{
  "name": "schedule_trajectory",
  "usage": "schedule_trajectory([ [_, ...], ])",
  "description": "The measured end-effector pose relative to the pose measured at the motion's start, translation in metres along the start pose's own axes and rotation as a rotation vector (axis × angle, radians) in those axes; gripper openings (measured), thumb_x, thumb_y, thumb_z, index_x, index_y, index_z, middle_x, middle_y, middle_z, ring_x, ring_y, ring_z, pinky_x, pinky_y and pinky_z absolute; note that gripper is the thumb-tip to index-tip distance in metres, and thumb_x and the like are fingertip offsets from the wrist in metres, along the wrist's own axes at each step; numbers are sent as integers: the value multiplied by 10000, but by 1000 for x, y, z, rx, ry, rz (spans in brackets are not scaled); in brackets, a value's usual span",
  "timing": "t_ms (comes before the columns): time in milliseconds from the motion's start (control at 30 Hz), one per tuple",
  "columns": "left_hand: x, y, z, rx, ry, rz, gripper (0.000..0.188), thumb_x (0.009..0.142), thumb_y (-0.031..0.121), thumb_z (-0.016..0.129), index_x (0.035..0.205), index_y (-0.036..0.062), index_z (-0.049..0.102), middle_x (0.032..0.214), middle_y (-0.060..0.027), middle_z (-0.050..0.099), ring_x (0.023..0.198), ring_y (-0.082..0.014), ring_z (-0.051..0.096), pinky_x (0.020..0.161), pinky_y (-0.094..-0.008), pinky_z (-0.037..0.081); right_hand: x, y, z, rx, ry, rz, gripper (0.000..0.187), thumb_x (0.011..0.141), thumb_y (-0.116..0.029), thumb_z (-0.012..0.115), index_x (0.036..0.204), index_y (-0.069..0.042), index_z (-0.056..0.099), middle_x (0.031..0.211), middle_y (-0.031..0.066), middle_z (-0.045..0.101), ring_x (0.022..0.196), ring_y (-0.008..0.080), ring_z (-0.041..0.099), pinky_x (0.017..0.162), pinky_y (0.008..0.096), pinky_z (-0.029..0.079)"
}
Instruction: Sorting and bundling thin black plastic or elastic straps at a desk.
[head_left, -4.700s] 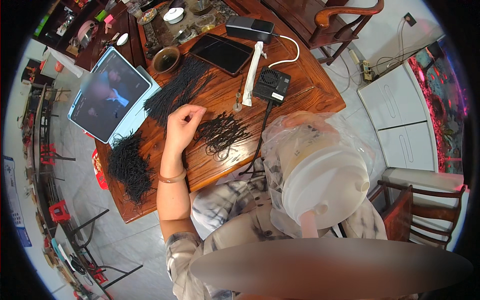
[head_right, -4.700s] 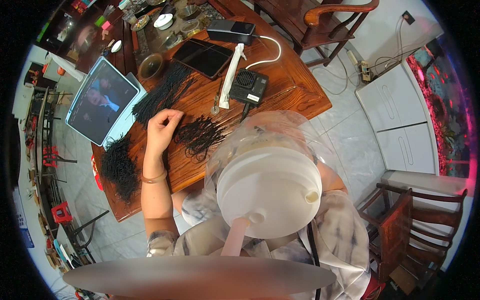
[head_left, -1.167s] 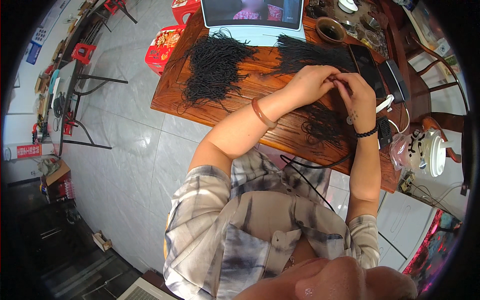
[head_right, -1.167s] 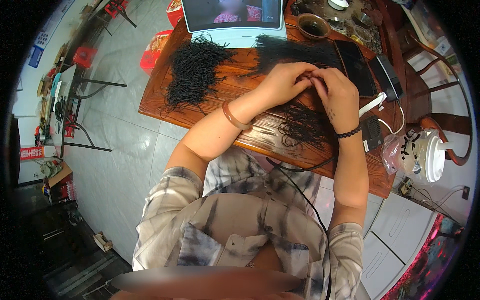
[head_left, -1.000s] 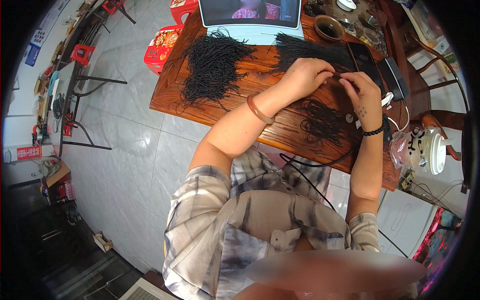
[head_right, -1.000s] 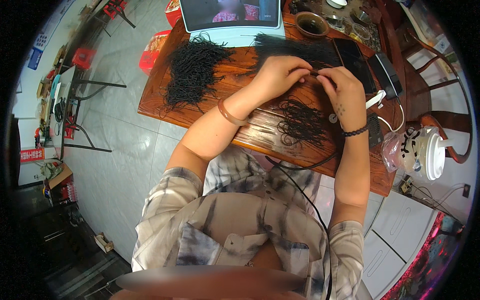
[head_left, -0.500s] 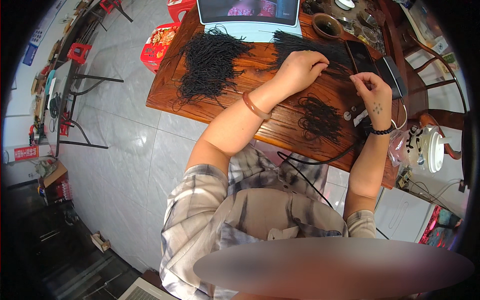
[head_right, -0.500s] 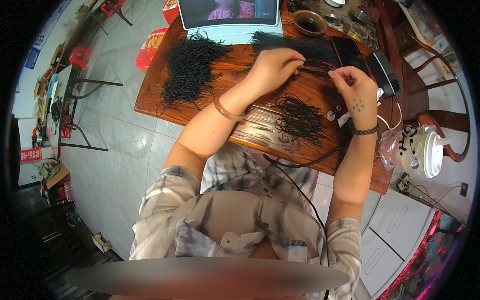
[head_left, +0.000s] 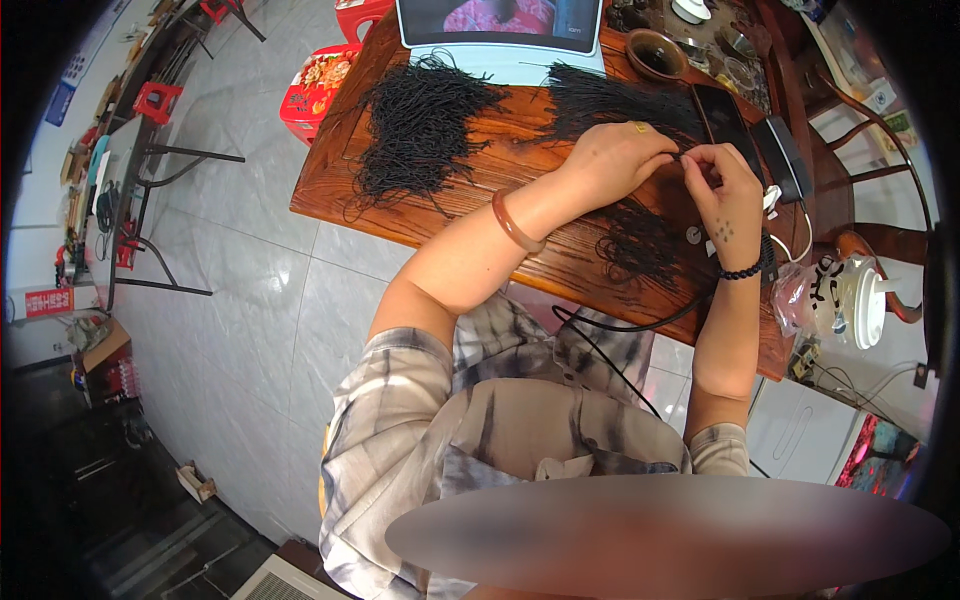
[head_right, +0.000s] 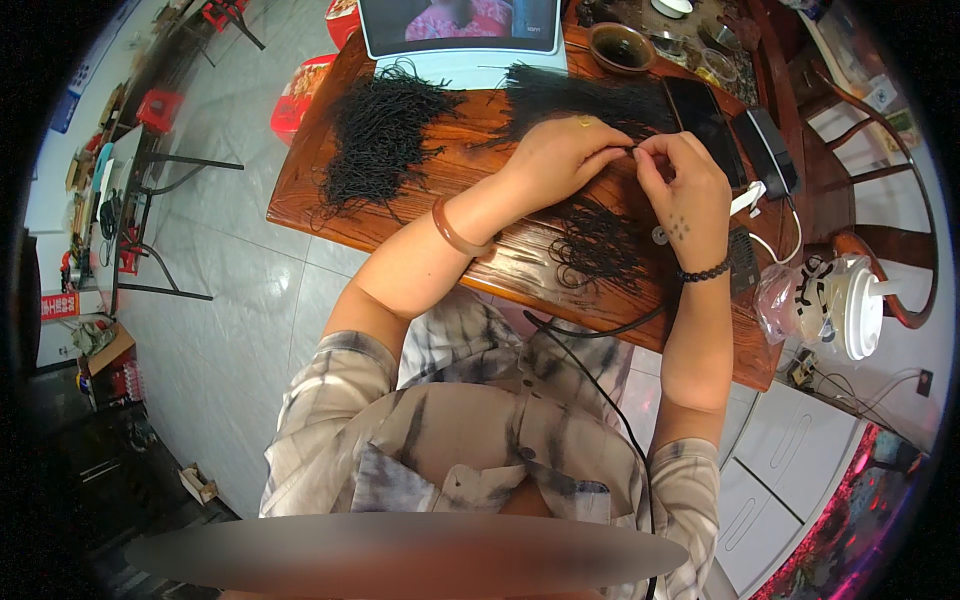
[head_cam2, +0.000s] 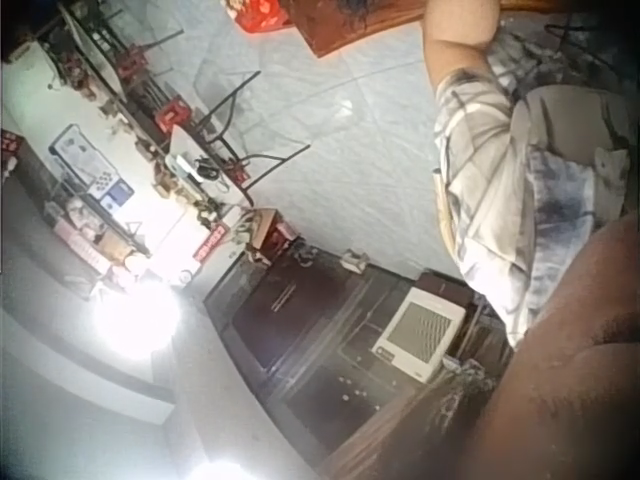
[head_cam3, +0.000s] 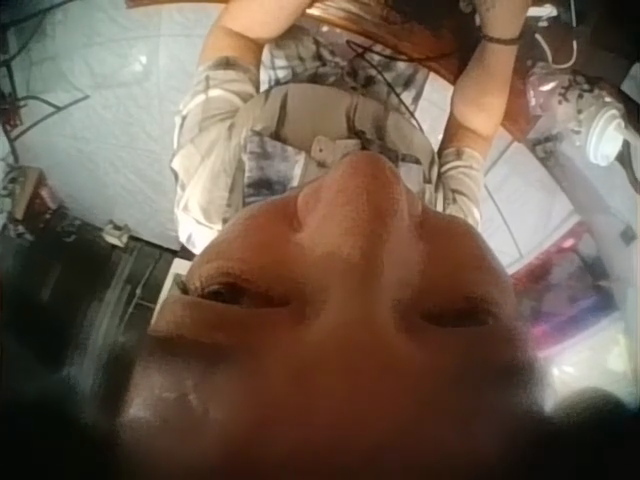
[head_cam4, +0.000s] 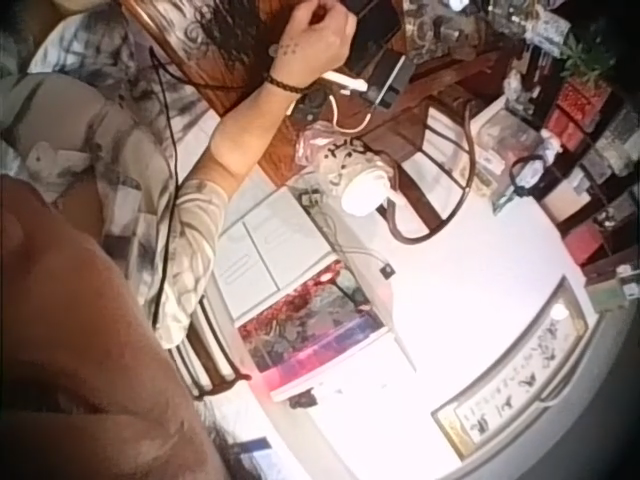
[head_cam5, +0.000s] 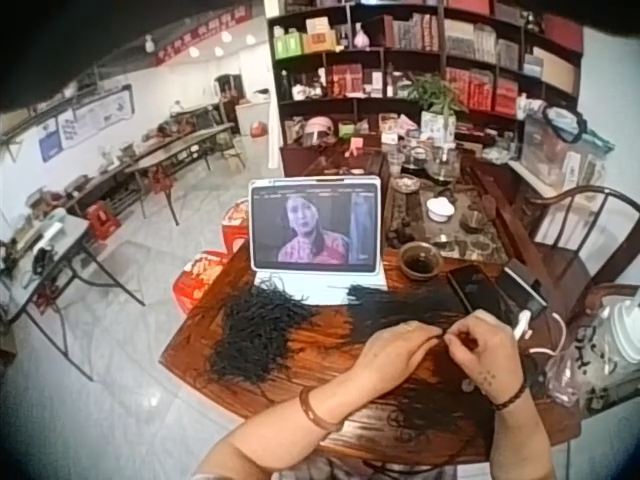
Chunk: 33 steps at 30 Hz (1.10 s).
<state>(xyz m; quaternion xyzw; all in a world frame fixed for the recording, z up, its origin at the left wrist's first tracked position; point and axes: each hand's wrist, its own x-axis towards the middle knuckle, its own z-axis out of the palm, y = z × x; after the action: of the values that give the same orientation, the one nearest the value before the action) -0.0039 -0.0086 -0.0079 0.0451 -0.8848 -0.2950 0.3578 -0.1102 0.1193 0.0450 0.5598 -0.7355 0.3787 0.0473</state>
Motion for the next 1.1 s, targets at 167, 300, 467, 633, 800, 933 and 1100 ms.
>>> schedule_trajectory([
  [167,2,9,-9,59,129,117,116,762,131,612,867,83,626,795,-69,607,736,-273,582,642,-358,468,-1,-2,0,52,25,-21,76,745,-50,637,797,-14,595,754,63,577,596,140,553,543,242,437],
  [300,4,0,-3,23,151,189,94,764,112,606,848,74,627,793,-78,605,721,-266,582,606,-345,468,-2,-1,5,321,19,48,259,738,27,609,986,-16,548,993,88,563,667,94,559,599,214,454],
  [467,7,10,-13,-308,131,116,127,803,109,599,900,29,617,799,-84,617,682,-197,597,593,-281,472,-2,1,12,771,-169,89,571,740,87,543,1249,-43,319,1185,138,442,859,116,560,752,217,464],
  [633,4,16,-18,-897,14,-126,134,857,87,557,943,-7,600,816,-71,620,717,-120,586,624,-240,490,-8,-2,24,868,-321,144,679,710,81,610,1297,-54,297,1130,72,439,972,120,497,833,237,440],
  [800,9,20,-34,-1154,28,-365,111,855,37,542,930,-31,587,814,-94,613,689,-118,575,635,-241,501,-8,10,34,937,-294,169,534,783,30,600,1259,-25,364,1063,51,486,939,105,523,777,238,456],
  [933,12,0,-43,-1364,257,-252,109,863,41,521,930,-14,587,791,-106,611,658,-152,586,623,-278,509,-1,16,23,703,-307,170,206,856,-44,542,1046,32,554,937,60,573,804,124,593,698,216,465],
  [1100,18,-22,-46,-1433,494,-368,107,853,83,552,923,19,601,748,-46,600,634,-122,562,613,-268,500,5,39,8,638,-199,263,169,859,-73,553,976,35,609,828,62,607,666,93,563,626,205,463],
])
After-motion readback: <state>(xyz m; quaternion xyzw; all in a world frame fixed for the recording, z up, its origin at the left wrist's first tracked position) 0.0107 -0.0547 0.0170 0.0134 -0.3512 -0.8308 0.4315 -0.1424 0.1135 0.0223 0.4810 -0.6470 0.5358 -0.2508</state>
